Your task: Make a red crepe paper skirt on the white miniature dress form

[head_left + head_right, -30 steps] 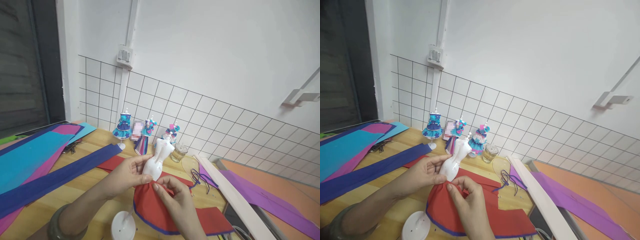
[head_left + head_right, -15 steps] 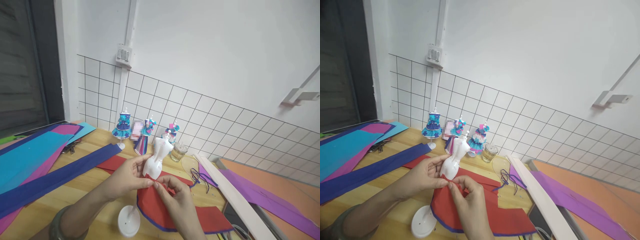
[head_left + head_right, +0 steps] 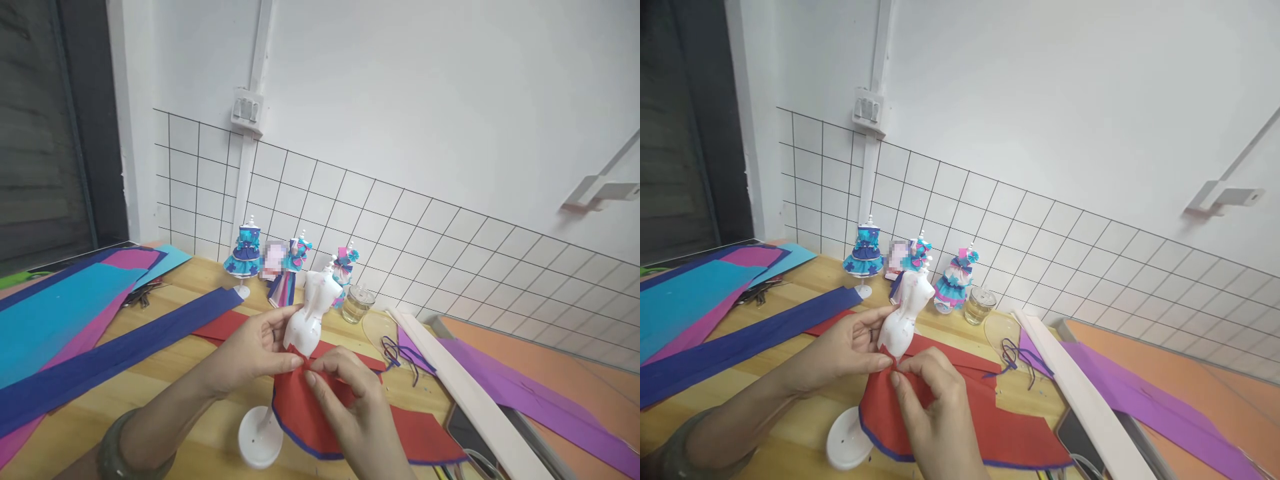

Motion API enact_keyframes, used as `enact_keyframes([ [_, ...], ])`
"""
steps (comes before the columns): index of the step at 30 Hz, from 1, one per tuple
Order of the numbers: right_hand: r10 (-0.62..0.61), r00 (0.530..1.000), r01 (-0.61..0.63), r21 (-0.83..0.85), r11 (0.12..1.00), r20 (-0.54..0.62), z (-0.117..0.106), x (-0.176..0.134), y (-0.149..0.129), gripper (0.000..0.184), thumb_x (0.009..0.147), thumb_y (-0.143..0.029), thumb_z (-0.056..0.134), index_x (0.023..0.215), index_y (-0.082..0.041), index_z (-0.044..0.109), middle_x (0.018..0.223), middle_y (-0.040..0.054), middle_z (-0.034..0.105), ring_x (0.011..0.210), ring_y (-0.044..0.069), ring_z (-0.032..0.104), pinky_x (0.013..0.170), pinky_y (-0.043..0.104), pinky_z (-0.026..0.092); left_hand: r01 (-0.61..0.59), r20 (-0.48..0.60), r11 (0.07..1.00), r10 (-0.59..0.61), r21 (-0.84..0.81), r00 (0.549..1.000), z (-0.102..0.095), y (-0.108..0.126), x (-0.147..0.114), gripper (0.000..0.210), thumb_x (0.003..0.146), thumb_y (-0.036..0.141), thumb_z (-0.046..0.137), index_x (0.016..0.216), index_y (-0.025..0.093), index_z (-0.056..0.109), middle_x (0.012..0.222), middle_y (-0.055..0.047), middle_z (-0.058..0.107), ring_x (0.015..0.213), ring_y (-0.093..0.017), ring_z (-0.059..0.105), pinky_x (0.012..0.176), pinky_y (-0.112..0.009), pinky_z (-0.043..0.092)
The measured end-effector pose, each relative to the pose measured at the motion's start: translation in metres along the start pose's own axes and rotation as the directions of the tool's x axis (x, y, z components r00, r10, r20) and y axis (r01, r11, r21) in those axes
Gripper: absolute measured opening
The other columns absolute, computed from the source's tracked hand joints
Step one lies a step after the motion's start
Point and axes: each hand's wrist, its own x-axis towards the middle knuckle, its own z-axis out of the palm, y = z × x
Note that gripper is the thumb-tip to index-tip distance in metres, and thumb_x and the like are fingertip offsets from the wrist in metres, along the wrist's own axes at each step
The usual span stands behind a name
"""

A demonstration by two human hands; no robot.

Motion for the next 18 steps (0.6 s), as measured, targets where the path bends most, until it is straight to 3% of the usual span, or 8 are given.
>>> enact_keyframes([
  [5, -0.06, 0.998, 0.06, 0.017, 0.998, 0.032, -0.0013, 0.0006, -0.0029, 0.012, 0.086, -0.024, 0.051, 0.083, -0.021, 0.063, 0.078, 0.001, 0.059, 0.073, 0.012, 0.055, 0.067, 0.021, 0.042, -0.02, 0.035, 1.0, 0.02, -0.006, 0.999, 0.0, -0.0003, -0.001, 0.069, 0.068, 0.006, 0.07, 0.129, 0.024, 0.043, 0.113, -0.004, 0.062, 0.109, -0.019, 0.053, 0.088, -0.027, 0.042],
  [11, -0.005, 1.0, 0.005, 0.052, 0.999, -0.008, 0.0003, 0.0011, -0.0013, 0.011, 0.084, -0.025, 0.054, 0.081, -0.022, 0.064, 0.078, 0.0006, 0.063, 0.074, 0.012, 0.057, 0.068, 0.021, 0.043, 0.002, 0.056, 1.0, 0.0, -0.027, 0.998, 0.0015, -0.0001, -0.0026, 0.071, 0.068, 0.007, 0.071, 0.13, 0.025, 0.042, 0.114, -0.005, 0.062, 0.111, -0.02, 0.053, 0.09, -0.029, 0.042],
  [18, 0.144, 0.988, -0.14, 0.077, 0.987, -0.055, 0.0008, -0.0004, 0.001, 0.013, 0.082, -0.03, 0.057, 0.076, -0.02, 0.061, 0.076, 0.0011, 0.065, 0.074, 0.015, 0.06, 0.069, 0.024, 0.045, 0.01, 0.07, 0.998, -0.005, -0.067, 0.998, 0.0037, 0.0019, -0.0033, 0.071, 0.067, 0.007, 0.072, 0.13, 0.025, 0.042, 0.116, -0.006, 0.061, 0.109, -0.02, 0.054, 0.09, -0.029, 0.042],
])
